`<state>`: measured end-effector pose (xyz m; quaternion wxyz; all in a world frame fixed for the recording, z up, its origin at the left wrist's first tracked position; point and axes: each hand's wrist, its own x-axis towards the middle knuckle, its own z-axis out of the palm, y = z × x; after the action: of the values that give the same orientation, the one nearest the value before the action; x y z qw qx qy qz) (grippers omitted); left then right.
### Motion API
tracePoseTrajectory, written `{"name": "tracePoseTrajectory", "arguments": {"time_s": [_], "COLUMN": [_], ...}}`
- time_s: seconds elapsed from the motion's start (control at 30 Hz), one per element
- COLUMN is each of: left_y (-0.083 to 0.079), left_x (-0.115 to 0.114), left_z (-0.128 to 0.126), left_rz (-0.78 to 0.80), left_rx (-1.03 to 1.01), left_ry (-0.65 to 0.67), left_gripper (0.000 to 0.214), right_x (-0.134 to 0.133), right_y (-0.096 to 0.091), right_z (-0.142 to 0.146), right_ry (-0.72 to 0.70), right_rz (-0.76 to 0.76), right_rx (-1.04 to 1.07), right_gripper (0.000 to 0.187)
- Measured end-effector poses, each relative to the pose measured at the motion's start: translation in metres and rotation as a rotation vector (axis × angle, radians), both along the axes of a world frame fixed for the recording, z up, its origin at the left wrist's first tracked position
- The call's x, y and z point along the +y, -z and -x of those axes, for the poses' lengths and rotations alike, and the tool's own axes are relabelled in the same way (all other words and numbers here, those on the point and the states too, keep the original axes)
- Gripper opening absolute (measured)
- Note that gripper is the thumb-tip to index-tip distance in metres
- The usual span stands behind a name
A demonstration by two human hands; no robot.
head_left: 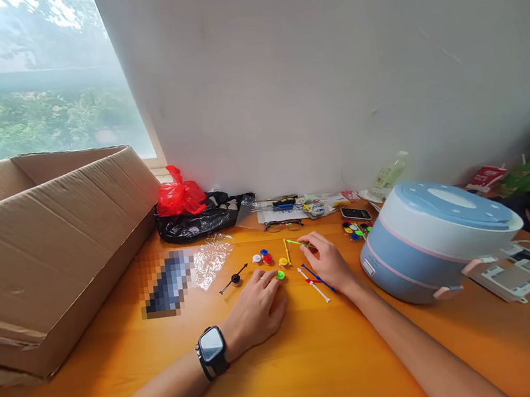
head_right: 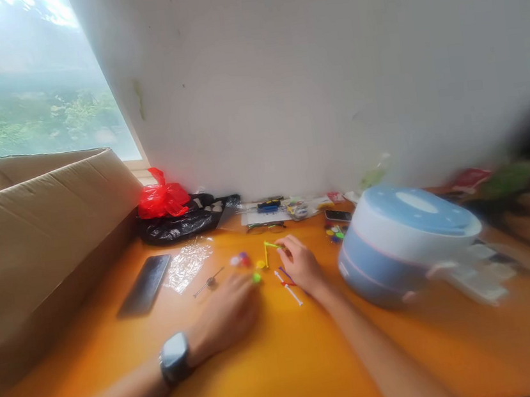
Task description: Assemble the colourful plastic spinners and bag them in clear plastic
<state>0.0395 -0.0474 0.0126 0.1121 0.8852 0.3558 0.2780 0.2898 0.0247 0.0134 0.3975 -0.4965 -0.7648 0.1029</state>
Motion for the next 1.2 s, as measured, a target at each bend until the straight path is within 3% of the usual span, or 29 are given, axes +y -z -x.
{"name": "tracePoseTrajectory", "arguments": {"time_s": [0.13,0.33,0.53,0.63,0.73,0.87,0.97,1.2], "left_y": [0.004,0.006,0.003,0.001,0.0,0.005,0.011,0.001], "left_x": [0.003,0.006,0.003,0.003,0.002,0.002,0.005,0.008], "left_z": [0.003,0.006,0.012,0.01,0.008,0.008,0.009,0.017], "left_rz": [0.001,0.106,0.429,0.629,0.811,0.852,0.879,0.883], "left_rx": [-0.073,-0.093,-0.474,-0.64,-0.672,-0.636,-0.668,-0.698], "left_ry": [-0.035,0.027,-0.001,0.014,0.035,0.042,0.006,-0.032], "left_gripper": [0.013,0.019,0.02,0.021,0.031,0.036,0.039,0.046], "right_x": [-0.006,-0.019,-0.022,-0.03,-0.052,-0.094,-0.116,-0.151], "right_y": [-0.003,-0.007,-0.013,-0.03,-0.058,-0.08,-0.074,-0.043], "right_z": [0.007,0.017,0.028,0.032,0.022,-0.006,-0.01,0.016], "right_ry": [-0.021,-0.045,-0.096,-0.091,-0.005,0.149,0.282,0.25], "right_rz": [0.043,0.148,0.171,0.23,0.311,0.231,0.157,0.309], "right_rx": [0.071,0.132,0.267,0.349,0.521,0.641,0.682,0.614], "right_gripper": [0.016,0.02,0.021,0.023,0.026,0.028,0.03,0.027]}}
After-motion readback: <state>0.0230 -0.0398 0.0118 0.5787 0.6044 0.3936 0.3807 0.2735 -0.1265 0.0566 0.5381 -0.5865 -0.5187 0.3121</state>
